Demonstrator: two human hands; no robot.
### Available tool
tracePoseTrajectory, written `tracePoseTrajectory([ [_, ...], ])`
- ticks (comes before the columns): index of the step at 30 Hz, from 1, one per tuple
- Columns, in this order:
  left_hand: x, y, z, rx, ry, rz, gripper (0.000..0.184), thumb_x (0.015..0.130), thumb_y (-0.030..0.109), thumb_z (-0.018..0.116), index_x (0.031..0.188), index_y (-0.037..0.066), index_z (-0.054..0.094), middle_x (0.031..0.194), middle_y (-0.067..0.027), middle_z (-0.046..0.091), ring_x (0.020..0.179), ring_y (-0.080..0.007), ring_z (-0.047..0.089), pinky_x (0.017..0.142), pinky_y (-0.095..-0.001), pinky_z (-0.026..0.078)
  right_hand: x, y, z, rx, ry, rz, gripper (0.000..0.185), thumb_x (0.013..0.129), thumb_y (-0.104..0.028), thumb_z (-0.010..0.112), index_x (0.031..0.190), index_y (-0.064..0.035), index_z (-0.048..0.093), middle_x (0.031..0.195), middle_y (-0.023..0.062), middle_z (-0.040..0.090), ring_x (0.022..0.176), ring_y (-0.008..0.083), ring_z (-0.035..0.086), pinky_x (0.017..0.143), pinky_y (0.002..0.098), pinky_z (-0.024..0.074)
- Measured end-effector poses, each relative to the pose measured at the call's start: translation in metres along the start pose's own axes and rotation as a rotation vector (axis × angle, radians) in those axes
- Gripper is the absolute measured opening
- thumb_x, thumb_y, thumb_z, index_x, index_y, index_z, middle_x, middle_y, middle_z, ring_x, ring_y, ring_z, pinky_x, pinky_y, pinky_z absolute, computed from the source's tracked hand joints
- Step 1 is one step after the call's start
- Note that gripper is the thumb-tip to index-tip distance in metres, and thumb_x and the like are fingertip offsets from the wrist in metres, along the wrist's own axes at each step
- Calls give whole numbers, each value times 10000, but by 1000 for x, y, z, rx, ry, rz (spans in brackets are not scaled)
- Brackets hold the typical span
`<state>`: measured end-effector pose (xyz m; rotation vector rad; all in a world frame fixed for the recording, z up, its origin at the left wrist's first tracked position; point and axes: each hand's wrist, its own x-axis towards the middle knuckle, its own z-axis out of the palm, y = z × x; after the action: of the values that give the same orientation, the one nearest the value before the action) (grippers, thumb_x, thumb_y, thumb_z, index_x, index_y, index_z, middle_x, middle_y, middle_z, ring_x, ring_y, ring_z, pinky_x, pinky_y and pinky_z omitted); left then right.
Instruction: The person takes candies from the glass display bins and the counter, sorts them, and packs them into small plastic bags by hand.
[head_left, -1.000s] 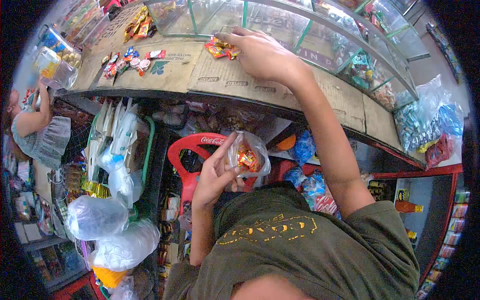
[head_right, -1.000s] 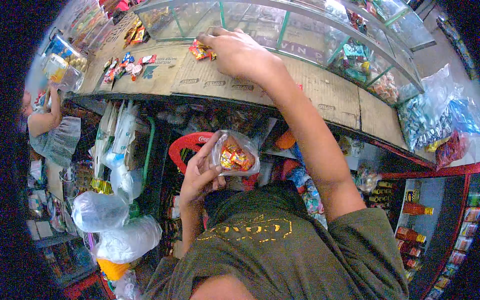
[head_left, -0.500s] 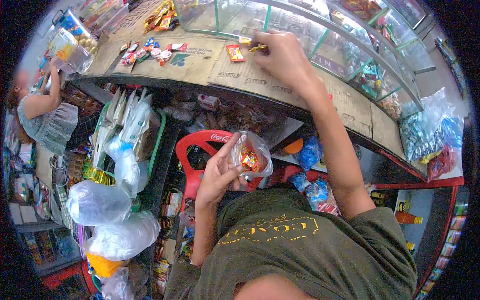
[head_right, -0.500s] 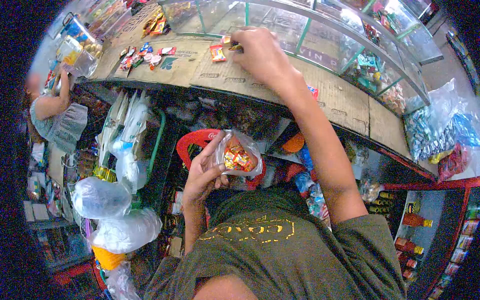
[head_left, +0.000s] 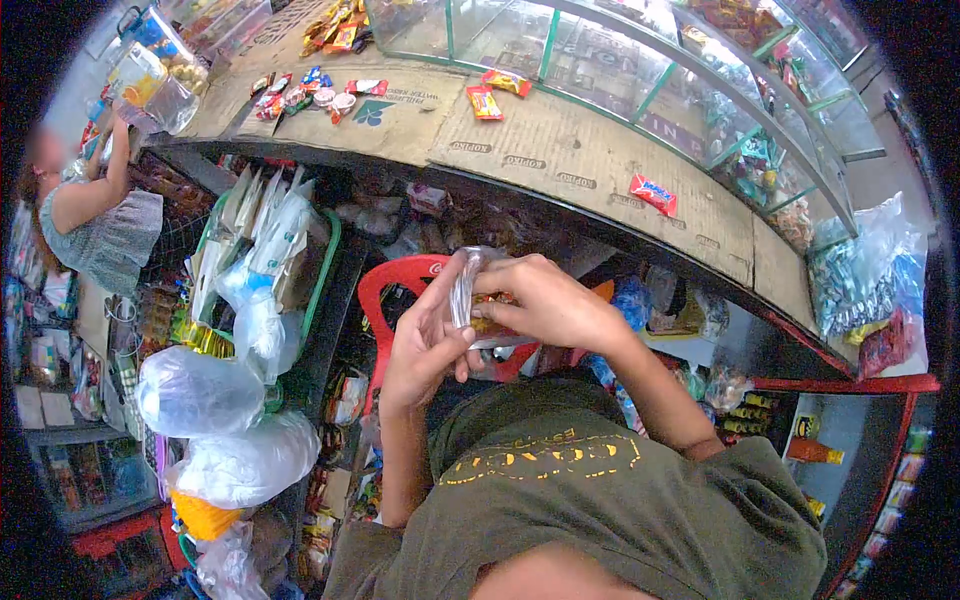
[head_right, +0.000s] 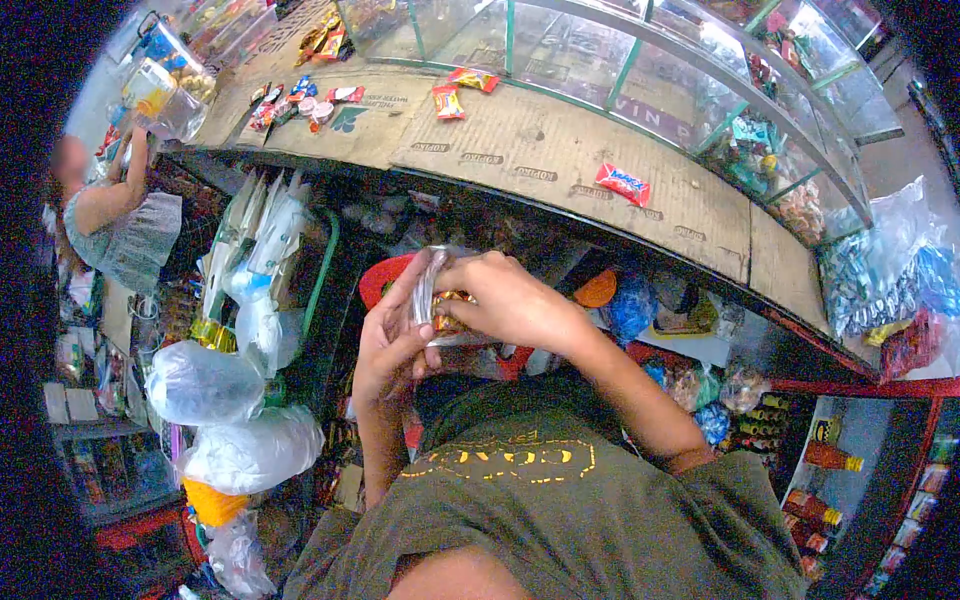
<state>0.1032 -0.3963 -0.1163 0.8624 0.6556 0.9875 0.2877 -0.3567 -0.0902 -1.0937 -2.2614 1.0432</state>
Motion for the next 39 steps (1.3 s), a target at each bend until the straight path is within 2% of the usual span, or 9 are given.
tracePoseTrajectory([
  [3,-2,0,-2,-46,36,7,757,789,-36,556,1451,-2,189,1188,-169,550,562,-103,597,425,-194,470,13,-22,-37,13,128,-71,157,792,-133,576,847,-9,656,773,212,632,736,349,639,707,414,506],
  [7,-2,-1,-3,-68,53,13,764,786,-41,553,1451,-5,179,1186,-176,547,565,-106,602,430,-198,476,60,-27,-90,-450,660,-182,245,811,-232,598,857,0,660,794,215,628,824,358,632,746,435,503],
  [10,-1,-3,0,-58,37,-4,759,784,-49,544,1450,-7,183,1195,-182,541,566,-106,604,430,-197,474,97,-9,-95,-891,592,37,279,847,-250,593,1002,-23,639,897,214,633,846,355,631,747,433,512],
  [14,-3,1,5,-119,57,12,750,780,-59,527,1446,-14,187,1194,-189,541,567,-105,604,434,-188,471,109,13,-87,-935,633,18,285,834,-227,584,1048,-42,616,918,231,611,914,393,602,834,463,482],
  [23,-4,0,-3,-104,72,-27,743,777,-57,530,1441,-19,198,1235,-202,518,569,-93,598,430,-175,463,43,-17,-95,-522,573,-44,196,743,-142,617,902,-35,661,840,141,645,787,294,630,762,405,486],
  [26,-1,-1,-3,-112,76,10,748,778,-51,535,1443,-17,195,1254,-198,511,566,-90,595,423,-174,458,7,-27,-79,151,176,-25,208,681,-60,630,882,-21,669,895,93,676,765,181,628,720,317,495],
  [30,1,1,-3,-72,55,22,752,782,-35,546,1445,-16,191,1271,-191,504,563,-89,595,413,-171,452,0,13,-9,-50,45,-38,209,689,-62,639,893,-35,675,841,160,645,781,302,637,741,384,505],
  [34,0,2,-2,-32,97,70,758,784,-13,561,1442,-27,184,1285,-189,496,551,-87,593,404,-170,447,-3,0,7,-14,220,-386,196,729,-46,640,921,-21,669,948,165,631,864,328,622,798,414,495],
  [39,-2,-8,-6,-50,77,66,761,784,-14,562,1441,-34,179,1301,-200,478,558,-92,595,408,-173,450,-44,-28,-78,-607,684,-19,172,759,-47,655,925,-8,674,928,143,640,866,285,627,763,358,494],
])
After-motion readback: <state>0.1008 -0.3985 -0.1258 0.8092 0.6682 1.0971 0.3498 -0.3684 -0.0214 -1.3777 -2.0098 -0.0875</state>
